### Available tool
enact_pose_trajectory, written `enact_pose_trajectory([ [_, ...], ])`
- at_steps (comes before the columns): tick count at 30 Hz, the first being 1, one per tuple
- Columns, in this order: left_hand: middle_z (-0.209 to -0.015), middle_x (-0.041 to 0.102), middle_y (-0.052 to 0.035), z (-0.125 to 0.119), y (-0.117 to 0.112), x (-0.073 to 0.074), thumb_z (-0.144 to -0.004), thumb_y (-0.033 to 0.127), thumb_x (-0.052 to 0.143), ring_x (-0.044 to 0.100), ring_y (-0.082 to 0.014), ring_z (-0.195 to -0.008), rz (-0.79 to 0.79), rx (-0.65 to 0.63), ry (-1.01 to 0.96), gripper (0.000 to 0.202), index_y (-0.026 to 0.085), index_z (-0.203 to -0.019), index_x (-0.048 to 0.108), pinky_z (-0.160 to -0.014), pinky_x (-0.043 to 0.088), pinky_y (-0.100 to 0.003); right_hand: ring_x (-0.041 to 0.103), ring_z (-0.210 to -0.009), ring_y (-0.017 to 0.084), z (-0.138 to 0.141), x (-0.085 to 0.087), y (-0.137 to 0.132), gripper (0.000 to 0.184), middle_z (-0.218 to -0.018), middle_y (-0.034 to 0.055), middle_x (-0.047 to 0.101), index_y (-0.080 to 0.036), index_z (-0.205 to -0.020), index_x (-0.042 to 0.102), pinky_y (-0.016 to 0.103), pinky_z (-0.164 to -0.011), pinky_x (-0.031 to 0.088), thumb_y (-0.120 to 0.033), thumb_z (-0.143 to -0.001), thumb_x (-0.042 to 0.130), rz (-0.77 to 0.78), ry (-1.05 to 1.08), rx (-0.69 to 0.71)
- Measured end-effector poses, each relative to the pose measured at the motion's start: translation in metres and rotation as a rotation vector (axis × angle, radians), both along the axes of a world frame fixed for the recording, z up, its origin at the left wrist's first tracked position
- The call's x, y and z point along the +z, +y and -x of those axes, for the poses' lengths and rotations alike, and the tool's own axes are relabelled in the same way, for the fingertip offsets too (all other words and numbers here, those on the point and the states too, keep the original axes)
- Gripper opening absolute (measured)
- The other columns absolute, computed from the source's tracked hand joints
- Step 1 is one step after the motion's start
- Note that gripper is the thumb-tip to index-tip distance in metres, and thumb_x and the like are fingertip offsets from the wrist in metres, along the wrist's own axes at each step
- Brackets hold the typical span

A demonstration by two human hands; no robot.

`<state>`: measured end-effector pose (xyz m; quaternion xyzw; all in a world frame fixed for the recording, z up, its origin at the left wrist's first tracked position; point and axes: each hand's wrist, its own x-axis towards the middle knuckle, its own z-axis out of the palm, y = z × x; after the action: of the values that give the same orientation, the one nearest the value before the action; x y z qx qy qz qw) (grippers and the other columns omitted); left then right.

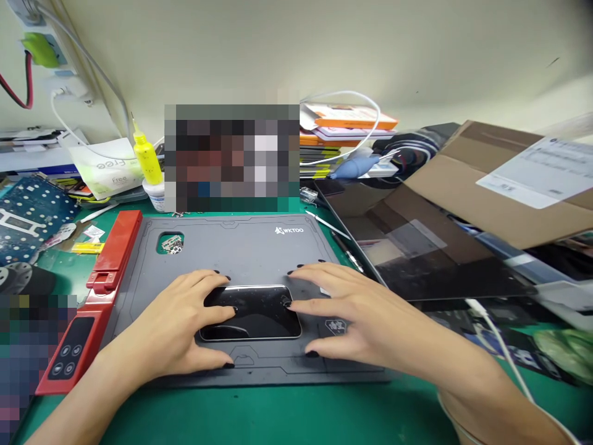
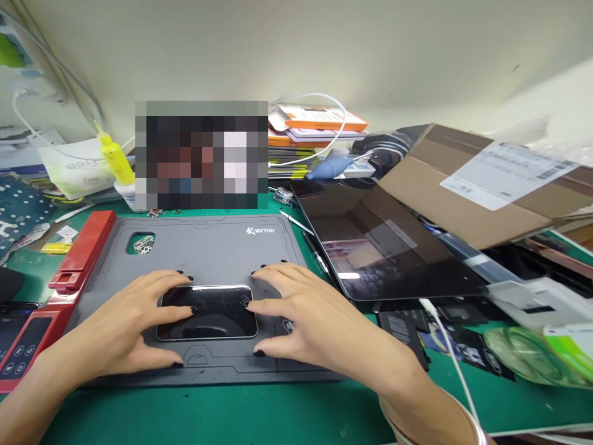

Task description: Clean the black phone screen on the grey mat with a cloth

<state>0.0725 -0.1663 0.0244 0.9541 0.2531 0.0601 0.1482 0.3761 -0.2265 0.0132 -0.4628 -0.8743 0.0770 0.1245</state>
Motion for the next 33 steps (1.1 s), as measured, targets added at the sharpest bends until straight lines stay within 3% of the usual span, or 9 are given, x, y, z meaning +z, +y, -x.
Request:
enact_pose_trajectory([
  [11, -0.137, 0.053, -0.0153, 0.0005, -0.0007, -0.0017, -0.073, 0.045, 0.081, 0.049, -0.0398, -0.126, -0.017, -0.008, -0.001, 0.047, 0.025, -0.114, 0.07, -0.099, 0.047, -0.057, 0.055, -0.119, 0.034, -0.0027, -0.0023, -0.0001, 0.043, -0.128, 0.0082, 0.061, -0.033, -0.104, 0.076, 0.051, -0.096, 0.051, -0.027, -0.064, 0.09, -0.013, -0.025, -0.055],
  [33, -0.138, 0.054, -0.0143, 0.0028, -0.0026, -0.002, -0.07, 0.047, 0.083, 0.049, -0.0393, -0.128, 0.026, 0.014, -0.016, 0.047, 0.026, -0.11, 0.073, -0.103, 0.044, -0.057, 0.058, -0.115, 0.036, -0.0017, 0.0002, 0.0014, 0.04, -0.125, 0.0094, 0.062, -0.033, -0.099, 0.077, 0.053, -0.091, 0.053, -0.029, -0.062, 0.091, 0.001, -0.009, -0.029],
])
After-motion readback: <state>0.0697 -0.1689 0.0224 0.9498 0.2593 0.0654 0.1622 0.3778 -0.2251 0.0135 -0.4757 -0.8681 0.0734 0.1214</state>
